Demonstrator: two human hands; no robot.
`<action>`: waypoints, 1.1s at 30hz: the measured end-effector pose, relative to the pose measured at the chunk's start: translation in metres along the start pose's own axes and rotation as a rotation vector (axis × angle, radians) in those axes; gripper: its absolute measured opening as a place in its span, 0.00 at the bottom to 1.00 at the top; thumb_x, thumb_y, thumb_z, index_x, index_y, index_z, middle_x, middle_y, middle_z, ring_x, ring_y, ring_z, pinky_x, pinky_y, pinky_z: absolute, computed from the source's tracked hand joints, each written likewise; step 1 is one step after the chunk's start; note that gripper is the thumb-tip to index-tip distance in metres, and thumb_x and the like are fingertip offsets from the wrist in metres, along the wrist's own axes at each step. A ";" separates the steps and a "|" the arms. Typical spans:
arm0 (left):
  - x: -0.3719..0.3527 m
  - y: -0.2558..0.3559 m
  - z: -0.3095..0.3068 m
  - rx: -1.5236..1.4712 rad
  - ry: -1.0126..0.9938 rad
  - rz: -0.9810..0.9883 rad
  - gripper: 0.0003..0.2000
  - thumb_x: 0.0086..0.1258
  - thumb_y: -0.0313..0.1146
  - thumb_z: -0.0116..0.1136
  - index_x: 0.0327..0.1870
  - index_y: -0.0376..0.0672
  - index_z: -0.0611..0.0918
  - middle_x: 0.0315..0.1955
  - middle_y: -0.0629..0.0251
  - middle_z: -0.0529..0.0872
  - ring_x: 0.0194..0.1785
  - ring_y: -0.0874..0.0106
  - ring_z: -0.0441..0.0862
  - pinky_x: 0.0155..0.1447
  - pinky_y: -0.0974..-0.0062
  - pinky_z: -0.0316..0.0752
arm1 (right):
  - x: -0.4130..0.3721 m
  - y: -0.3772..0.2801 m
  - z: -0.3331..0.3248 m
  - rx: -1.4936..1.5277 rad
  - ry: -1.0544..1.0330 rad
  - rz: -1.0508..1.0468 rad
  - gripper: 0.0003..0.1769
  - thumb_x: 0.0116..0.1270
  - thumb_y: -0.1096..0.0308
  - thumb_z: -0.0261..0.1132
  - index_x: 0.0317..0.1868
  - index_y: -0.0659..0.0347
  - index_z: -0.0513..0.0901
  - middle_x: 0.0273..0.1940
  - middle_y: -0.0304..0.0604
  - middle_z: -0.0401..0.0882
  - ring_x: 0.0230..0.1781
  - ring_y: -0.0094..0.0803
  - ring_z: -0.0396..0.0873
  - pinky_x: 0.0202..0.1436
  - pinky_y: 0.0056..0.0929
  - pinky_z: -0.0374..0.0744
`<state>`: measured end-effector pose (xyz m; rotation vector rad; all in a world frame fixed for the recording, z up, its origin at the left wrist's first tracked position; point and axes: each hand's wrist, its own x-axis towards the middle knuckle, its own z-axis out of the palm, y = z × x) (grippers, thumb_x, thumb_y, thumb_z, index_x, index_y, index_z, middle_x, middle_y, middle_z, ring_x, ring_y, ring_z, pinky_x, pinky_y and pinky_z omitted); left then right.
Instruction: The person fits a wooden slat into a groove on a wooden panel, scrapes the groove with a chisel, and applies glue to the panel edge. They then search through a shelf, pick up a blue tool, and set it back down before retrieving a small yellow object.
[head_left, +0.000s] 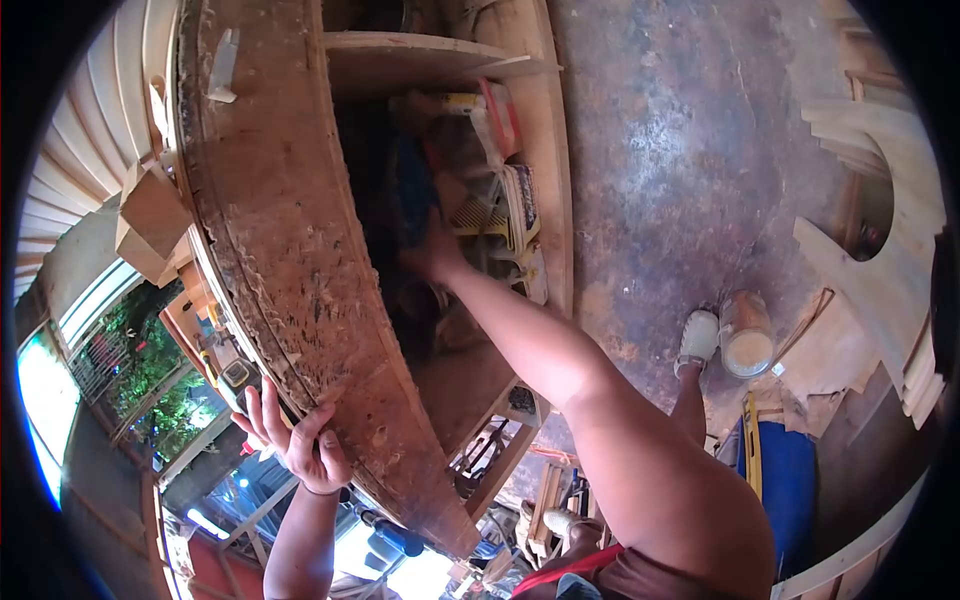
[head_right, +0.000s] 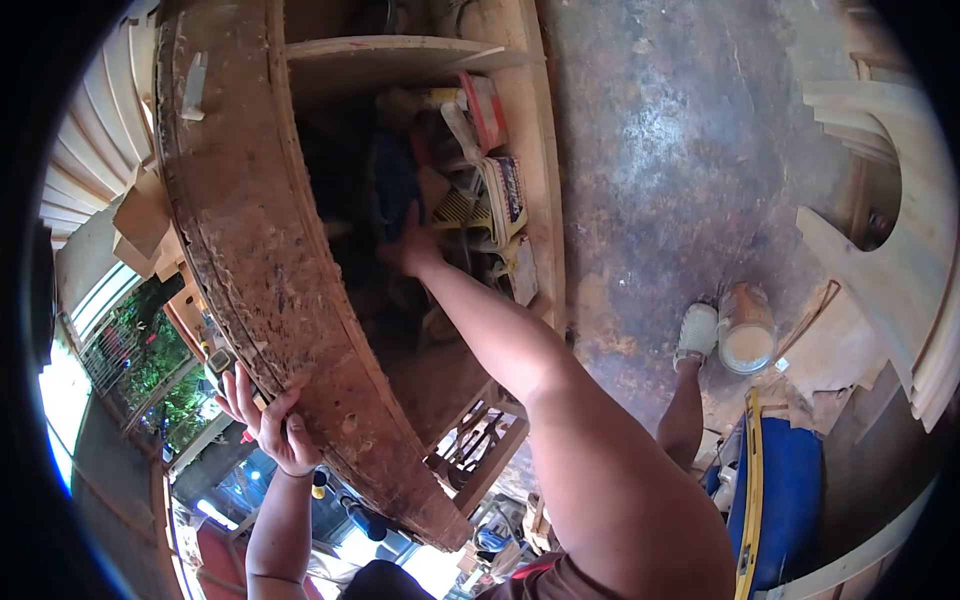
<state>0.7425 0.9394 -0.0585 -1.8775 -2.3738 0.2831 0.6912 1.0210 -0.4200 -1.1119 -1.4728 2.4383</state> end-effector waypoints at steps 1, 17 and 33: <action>0.000 -0.001 0.000 -0.007 0.004 0.007 0.15 0.72 0.45 0.51 0.43 0.53 0.90 0.75 0.41 0.70 0.84 0.47 0.53 0.84 0.47 0.24 | -0.011 0.008 0.001 0.007 0.000 0.009 0.70 0.50 0.49 0.79 0.83 0.69 0.44 0.74 0.70 0.64 0.75 0.61 0.68 0.76 0.45 0.71; 0.006 0.003 0.000 0.008 0.012 0.026 0.15 0.71 0.43 0.50 0.44 0.50 0.89 0.76 0.41 0.68 0.84 0.48 0.54 0.85 0.50 0.26 | -0.259 0.106 -0.196 0.425 -0.095 -0.001 0.67 0.57 0.69 0.74 0.85 0.62 0.34 0.82 0.66 0.48 0.83 0.54 0.52 0.84 0.53 0.57; 0.008 0.002 0.002 0.026 0.028 0.050 0.16 0.71 0.42 0.50 0.45 0.46 0.88 0.78 0.45 0.68 0.84 0.48 0.55 0.84 0.48 0.27 | -0.369 0.196 -0.330 0.061 -0.064 0.189 0.61 0.57 0.70 0.72 0.85 0.63 0.43 0.76 0.55 0.63 0.77 0.41 0.64 0.78 0.40 0.64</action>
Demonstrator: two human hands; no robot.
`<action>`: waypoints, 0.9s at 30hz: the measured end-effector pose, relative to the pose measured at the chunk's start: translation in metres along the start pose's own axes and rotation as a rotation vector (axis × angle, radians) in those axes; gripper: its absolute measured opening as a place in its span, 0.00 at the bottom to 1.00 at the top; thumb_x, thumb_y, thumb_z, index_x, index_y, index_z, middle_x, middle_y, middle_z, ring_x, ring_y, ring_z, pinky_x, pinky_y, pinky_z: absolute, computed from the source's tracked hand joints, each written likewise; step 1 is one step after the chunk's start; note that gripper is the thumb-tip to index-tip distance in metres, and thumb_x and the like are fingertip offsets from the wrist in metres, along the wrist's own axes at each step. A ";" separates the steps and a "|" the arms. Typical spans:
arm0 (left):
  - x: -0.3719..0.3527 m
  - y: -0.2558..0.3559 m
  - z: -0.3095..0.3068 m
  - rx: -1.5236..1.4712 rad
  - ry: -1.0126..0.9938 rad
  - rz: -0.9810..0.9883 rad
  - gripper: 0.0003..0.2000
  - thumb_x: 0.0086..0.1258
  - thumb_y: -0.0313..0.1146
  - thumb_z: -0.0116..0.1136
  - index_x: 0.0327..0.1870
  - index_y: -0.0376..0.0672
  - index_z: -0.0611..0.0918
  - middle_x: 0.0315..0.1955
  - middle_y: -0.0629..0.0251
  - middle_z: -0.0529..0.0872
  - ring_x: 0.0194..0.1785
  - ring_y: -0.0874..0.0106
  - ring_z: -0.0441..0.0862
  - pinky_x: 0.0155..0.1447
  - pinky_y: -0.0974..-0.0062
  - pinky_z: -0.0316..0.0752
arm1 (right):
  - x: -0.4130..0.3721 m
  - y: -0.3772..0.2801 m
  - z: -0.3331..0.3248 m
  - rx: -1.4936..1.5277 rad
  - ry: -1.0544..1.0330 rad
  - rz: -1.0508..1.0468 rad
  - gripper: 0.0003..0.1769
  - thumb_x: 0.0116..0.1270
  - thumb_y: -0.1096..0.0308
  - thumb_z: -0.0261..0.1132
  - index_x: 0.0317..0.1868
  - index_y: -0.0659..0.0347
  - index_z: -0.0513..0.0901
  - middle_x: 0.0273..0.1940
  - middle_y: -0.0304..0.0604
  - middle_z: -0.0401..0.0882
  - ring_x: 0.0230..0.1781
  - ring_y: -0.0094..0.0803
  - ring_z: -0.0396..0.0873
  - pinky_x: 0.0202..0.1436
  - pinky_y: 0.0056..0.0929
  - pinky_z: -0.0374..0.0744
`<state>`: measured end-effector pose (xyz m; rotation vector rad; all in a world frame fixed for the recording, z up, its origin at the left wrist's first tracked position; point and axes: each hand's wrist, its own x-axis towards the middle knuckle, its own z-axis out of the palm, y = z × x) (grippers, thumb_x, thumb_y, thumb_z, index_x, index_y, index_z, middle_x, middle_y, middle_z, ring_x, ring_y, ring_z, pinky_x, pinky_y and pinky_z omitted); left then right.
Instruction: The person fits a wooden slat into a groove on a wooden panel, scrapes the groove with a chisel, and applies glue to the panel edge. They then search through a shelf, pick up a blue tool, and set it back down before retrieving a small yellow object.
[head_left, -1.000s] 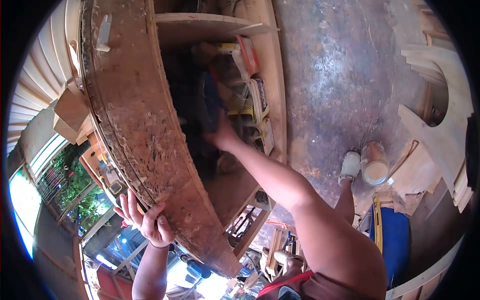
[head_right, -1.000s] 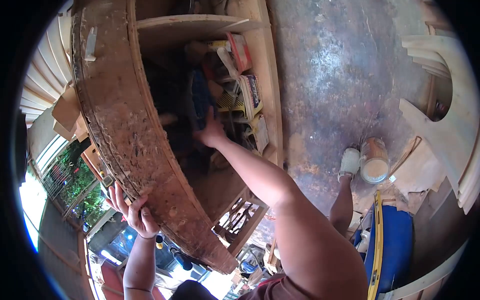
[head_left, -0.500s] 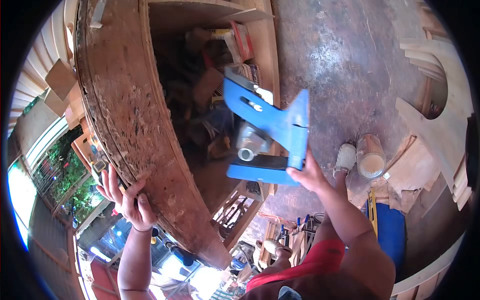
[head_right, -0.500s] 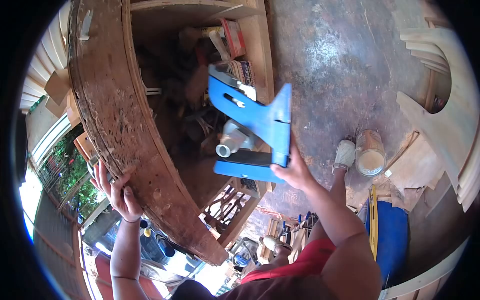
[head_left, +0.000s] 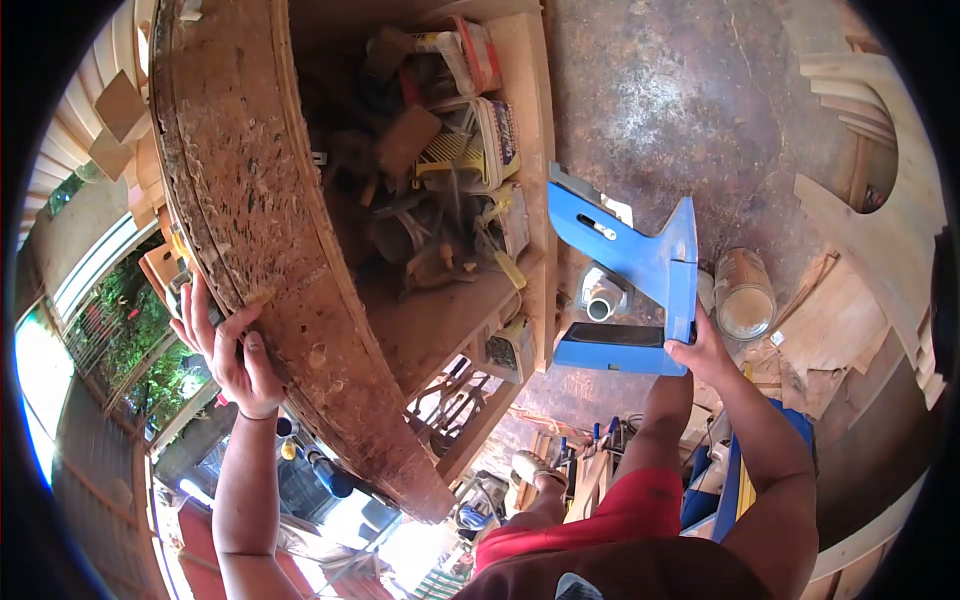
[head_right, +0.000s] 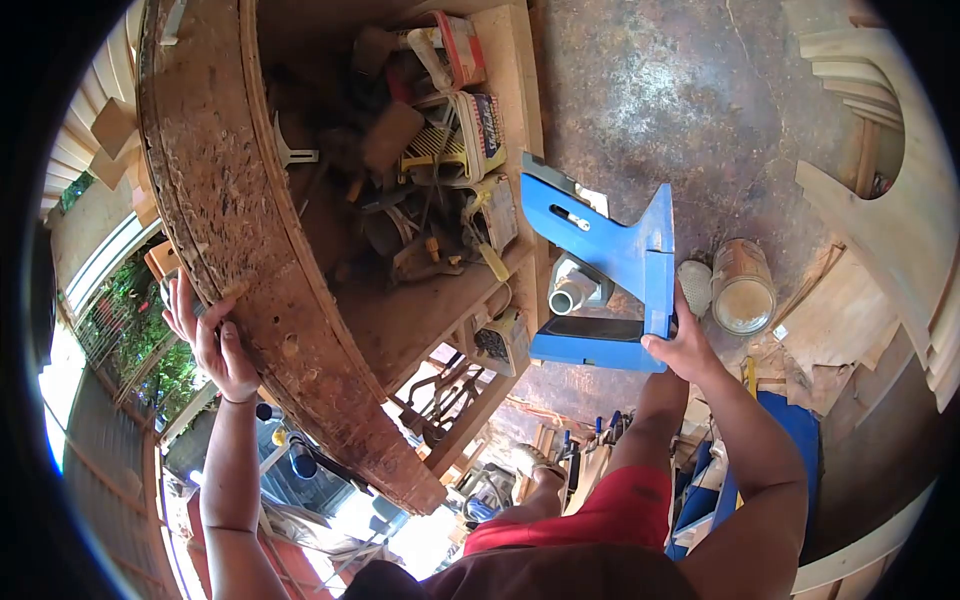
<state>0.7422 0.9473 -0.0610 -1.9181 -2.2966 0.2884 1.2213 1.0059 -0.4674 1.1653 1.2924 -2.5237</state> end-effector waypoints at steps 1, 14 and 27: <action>0.000 0.000 -0.001 0.002 0.001 0.002 0.16 0.71 0.42 0.50 0.45 0.46 0.88 0.78 0.45 0.68 0.84 0.48 0.55 0.84 0.48 0.27 | 0.000 -0.006 0.000 0.002 -0.010 0.010 0.61 0.56 0.69 0.72 0.85 0.63 0.43 0.76 0.56 0.63 0.77 0.42 0.63 0.79 0.40 0.62; 0.005 0.008 0.001 0.033 -0.014 0.056 0.15 0.74 0.39 0.47 0.47 0.44 0.87 0.77 0.46 0.69 0.83 0.47 0.56 0.83 0.45 0.36 | 0.035 0.007 0.024 0.042 0.056 -0.156 0.63 0.56 0.66 0.73 0.85 0.66 0.41 0.81 0.60 0.56 0.84 0.45 0.54 0.83 0.40 0.55; 0.004 0.007 0.001 0.008 -0.002 0.027 0.15 0.74 0.38 0.48 0.47 0.43 0.87 0.78 0.47 0.67 0.83 0.48 0.55 0.84 0.44 0.30 | 0.047 0.007 0.040 0.080 0.041 -0.159 0.63 0.56 0.68 0.73 0.85 0.66 0.41 0.81 0.60 0.55 0.83 0.46 0.55 0.83 0.41 0.57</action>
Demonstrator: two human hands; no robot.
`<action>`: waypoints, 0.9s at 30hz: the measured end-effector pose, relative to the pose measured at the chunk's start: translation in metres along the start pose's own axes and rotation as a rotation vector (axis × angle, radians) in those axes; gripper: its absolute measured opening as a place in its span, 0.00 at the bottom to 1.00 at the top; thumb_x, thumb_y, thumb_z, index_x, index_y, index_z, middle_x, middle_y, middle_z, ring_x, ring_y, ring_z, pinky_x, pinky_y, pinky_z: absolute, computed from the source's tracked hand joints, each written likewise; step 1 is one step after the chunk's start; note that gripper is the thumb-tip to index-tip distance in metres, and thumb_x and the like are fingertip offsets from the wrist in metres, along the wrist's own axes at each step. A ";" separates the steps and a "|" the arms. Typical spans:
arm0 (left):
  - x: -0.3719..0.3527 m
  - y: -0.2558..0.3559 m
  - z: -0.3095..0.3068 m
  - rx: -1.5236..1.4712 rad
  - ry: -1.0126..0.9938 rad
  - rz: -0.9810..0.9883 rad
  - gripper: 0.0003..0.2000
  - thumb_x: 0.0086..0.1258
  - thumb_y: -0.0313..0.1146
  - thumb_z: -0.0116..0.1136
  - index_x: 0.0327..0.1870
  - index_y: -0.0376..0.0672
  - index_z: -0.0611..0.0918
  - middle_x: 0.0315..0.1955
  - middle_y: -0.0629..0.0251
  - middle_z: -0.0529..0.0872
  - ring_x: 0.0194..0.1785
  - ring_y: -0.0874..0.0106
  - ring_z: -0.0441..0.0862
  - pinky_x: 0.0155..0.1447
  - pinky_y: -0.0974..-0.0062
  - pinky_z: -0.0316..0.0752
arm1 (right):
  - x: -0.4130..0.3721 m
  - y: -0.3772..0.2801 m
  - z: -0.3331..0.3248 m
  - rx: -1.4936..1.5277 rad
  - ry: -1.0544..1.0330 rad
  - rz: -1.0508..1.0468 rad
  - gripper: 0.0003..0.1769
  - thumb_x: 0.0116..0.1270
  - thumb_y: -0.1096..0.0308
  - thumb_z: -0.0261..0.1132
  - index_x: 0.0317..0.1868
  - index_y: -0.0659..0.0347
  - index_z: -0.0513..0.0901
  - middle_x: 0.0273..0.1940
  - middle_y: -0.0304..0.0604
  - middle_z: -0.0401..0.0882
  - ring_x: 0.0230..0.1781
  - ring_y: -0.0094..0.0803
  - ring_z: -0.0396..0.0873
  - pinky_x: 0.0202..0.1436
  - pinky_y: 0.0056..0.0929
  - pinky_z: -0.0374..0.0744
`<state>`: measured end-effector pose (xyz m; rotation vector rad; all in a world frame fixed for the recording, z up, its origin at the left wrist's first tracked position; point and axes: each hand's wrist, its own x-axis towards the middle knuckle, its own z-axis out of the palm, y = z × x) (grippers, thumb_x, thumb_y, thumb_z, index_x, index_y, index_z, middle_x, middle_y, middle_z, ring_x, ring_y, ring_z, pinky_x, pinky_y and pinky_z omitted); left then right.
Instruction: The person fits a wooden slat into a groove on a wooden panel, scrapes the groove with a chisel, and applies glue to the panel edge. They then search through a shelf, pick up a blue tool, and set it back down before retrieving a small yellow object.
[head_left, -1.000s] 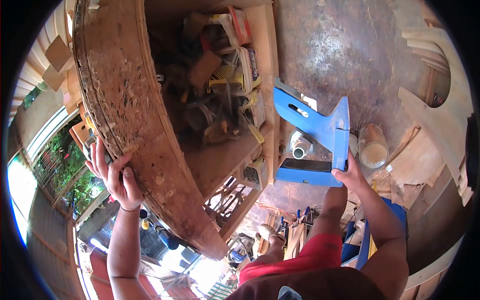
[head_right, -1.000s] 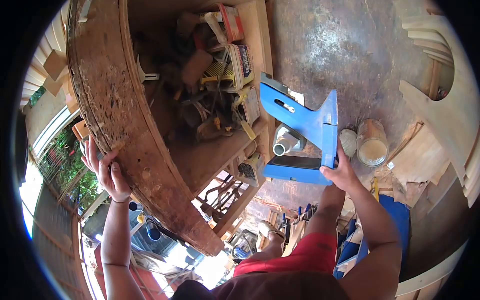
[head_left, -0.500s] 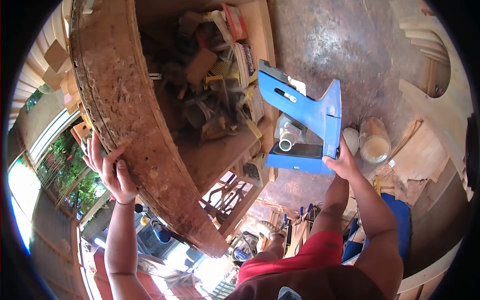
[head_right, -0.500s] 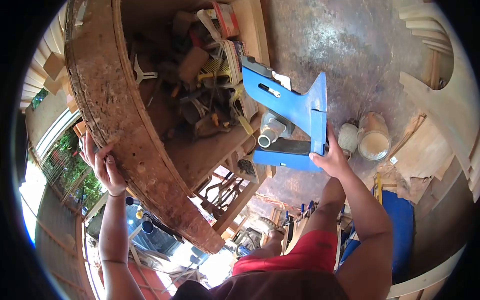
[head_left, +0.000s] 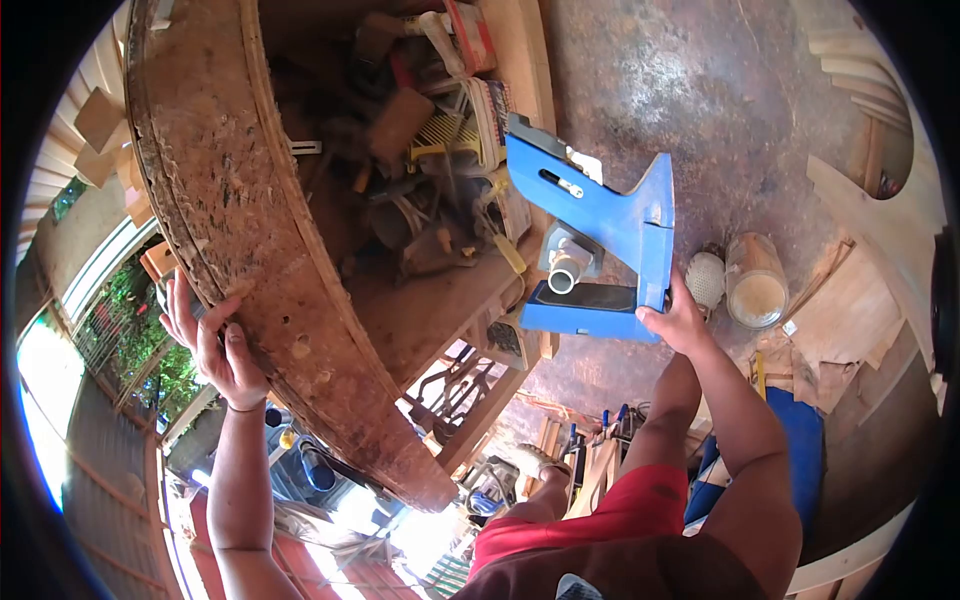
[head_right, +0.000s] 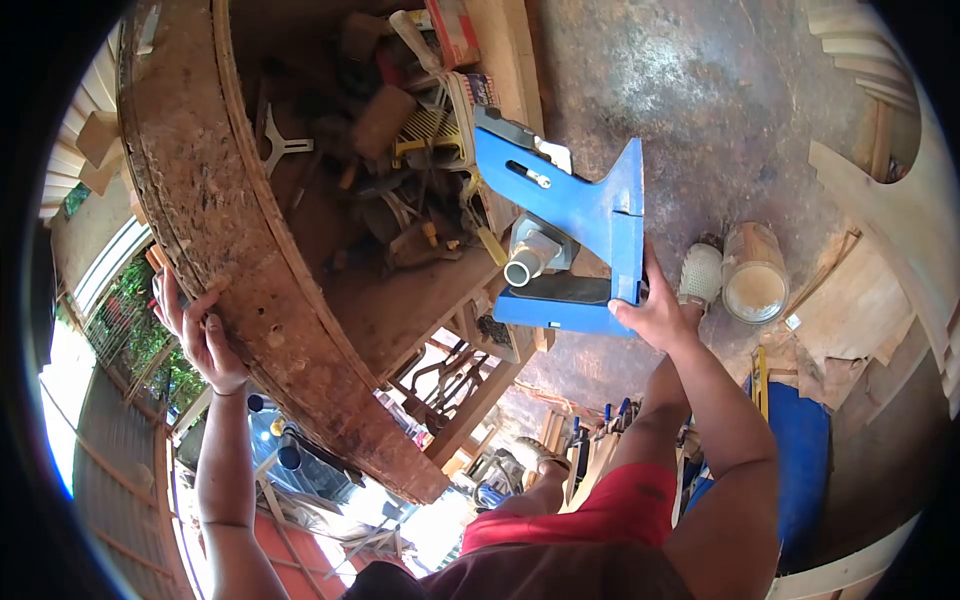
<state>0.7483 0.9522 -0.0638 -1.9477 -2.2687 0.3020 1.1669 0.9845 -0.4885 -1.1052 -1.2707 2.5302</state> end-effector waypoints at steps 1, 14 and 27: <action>0.000 0.000 0.000 0.004 0.003 0.000 0.15 0.74 0.38 0.48 0.47 0.43 0.87 0.78 0.47 0.67 0.83 0.48 0.55 0.84 0.44 0.30 | 0.001 0.000 0.003 0.034 -0.026 -0.009 0.63 0.56 0.68 0.73 0.85 0.66 0.41 0.81 0.60 0.55 0.83 0.47 0.55 0.83 0.41 0.57; -0.001 -0.003 -0.001 -0.009 0.024 -0.040 0.17 0.75 0.45 0.49 0.42 0.46 0.89 0.77 0.48 0.70 0.84 0.51 0.56 0.85 0.51 0.29 | 0.008 -0.031 0.019 0.135 -0.068 -0.003 0.64 0.57 0.70 0.73 0.85 0.67 0.39 0.81 0.57 0.55 0.81 0.44 0.59 0.82 0.41 0.59; -0.002 -0.004 -0.001 -0.010 0.019 -0.046 0.13 0.69 0.40 0.52 0.41 0.46 0.88 0.77 0.47 0.70 0.84 0.50 0.56 0.85 0.50 0.28 | 0.019 -0.033 0.013 0.067 -0.083 -0.095 0.63 0.56 0.67 0.72 0.85 0.66 0.42 0.80 0.56 0.58 0.79 0.41 0.60 0.81 0.40 0.60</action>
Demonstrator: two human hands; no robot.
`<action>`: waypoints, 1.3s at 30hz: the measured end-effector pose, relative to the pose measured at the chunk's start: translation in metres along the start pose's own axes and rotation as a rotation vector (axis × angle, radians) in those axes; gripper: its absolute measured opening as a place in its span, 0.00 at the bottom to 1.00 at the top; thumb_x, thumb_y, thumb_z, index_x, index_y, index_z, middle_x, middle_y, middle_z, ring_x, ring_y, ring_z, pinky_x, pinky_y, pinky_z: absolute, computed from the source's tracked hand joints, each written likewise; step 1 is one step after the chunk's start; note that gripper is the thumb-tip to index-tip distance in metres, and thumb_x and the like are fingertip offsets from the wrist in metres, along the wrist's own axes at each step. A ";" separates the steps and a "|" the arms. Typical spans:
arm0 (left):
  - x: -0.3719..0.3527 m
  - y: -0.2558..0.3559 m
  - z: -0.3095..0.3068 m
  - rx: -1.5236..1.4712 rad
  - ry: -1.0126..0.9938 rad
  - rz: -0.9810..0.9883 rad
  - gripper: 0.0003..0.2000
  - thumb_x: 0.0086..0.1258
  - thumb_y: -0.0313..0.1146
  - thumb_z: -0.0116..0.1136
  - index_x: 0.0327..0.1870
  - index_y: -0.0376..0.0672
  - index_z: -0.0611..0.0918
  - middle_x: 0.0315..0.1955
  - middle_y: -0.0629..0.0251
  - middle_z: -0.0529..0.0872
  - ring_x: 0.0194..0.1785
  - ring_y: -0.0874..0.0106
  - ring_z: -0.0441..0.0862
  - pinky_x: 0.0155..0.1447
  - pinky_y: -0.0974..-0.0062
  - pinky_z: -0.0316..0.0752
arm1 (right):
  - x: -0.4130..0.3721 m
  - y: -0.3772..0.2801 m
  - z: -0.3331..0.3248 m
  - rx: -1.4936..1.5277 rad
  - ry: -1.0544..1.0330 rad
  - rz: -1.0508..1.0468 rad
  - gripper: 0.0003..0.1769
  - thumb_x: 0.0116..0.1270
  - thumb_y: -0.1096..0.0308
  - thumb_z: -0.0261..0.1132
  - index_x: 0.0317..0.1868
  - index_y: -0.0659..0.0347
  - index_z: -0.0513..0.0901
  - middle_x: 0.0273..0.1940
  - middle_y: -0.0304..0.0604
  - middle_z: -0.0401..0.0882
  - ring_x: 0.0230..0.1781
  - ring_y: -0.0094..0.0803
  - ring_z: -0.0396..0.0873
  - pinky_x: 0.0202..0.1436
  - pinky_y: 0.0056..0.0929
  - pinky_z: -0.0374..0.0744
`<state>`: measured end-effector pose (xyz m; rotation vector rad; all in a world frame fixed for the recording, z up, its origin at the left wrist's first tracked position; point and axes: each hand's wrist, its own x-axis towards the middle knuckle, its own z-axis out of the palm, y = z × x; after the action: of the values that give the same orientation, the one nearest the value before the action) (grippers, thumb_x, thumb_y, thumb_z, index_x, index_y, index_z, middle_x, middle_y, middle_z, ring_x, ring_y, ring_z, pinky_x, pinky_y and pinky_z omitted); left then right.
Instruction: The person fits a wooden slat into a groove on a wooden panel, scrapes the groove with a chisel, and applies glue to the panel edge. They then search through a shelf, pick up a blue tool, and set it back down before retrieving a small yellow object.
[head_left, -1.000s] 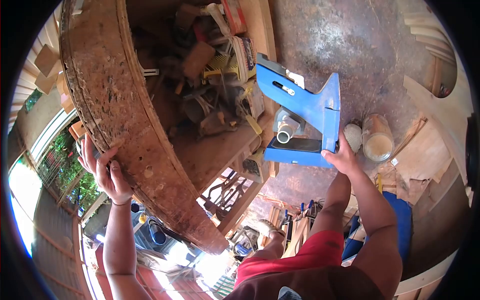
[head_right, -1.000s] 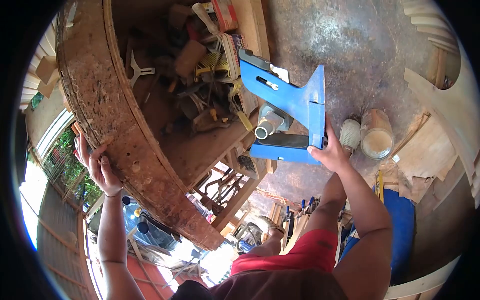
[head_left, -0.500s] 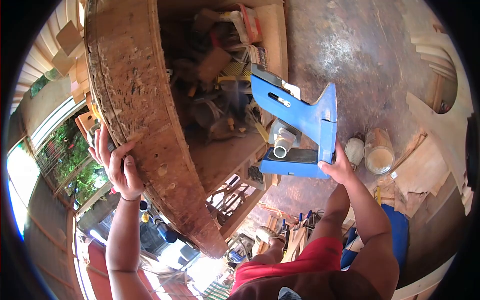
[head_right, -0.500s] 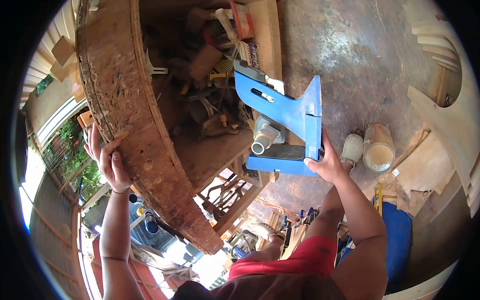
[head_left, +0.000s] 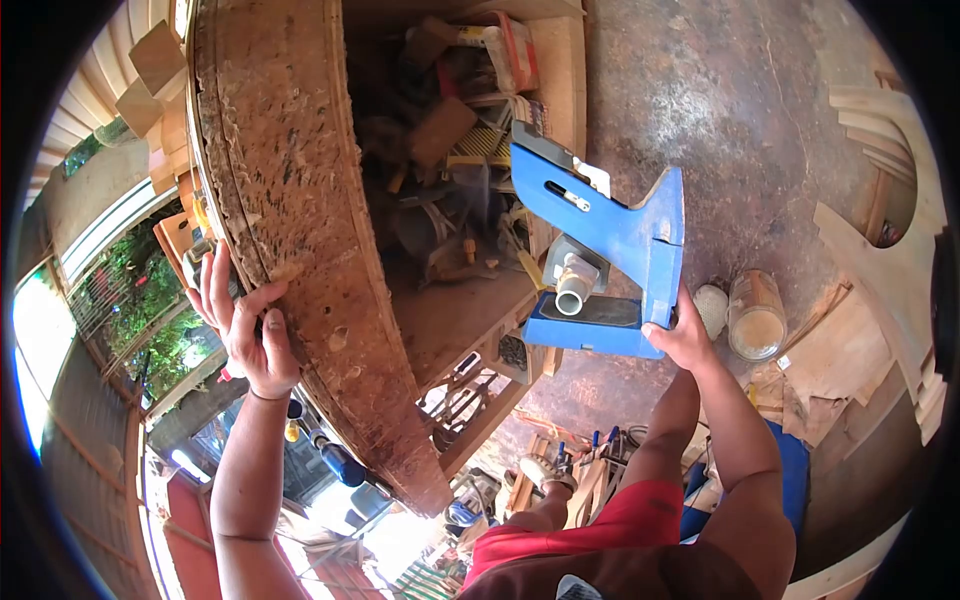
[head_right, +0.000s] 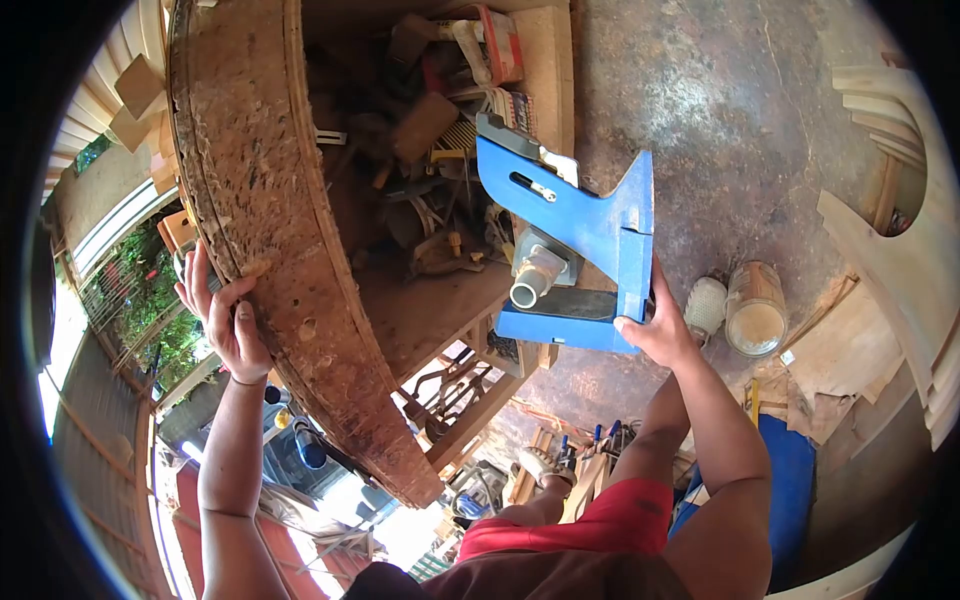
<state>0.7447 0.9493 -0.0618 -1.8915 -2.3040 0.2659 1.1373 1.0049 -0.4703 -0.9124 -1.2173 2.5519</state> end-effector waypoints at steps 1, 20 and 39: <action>0.000 0.000 0.000 -0.007 0.002 0.001 0.13 0.69 0.39 0.52 0.41 0.46 0.88 0.77 0.46 0.70 0.84 0.50 0.56 0.85 0.50 0.28 | -0.001 0.001 -0.001 0.015 -0.001 0.012 0.63 0.56 0.68 0.72 0.85 0.66 0.42 0.80 0.55 0.58 0.79 0.41 0.60 0.81 0.40 0.61; 0.001 0.004 -0.002 -0.011 0.008 -0.017 0.12 0.66 0.37 0.54 0.41 0.46 0.89 0.75 0.46 0.72 0.83 0.51 0.58 0.85 0.52 0.30 | 0.002 -0.013 -0.008 0.106 -0.021 0.111 0.63 0.56 0.58 0.76 0.85 0.66 0.46 0.77 0.50 0.60 0.78 0.37 0.60 0.80 0.38 0.60; 0.002 0.004 -0.003 0.022 0.011 0.024 0.12 0.72 0.40 0.52 0.40 0.45 0.87 0.76 0.47 0.71 0.83 0.50 0.59 0.85 0.48 0.32 | 0.035 -0.074 0.061 0.041 0.057 -0.113 0.59 0.55 0.73 0.71 0.85 0.63 0.47 0.74 0.50 0.66 0.73 0.37 0.67 0.75 0.39 0.68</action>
<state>0.7488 0.9522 -0.0597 -1.9070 -2.2629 0.2822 1.0660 1.0276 -0.4015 -0.8745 -1.1613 2.4370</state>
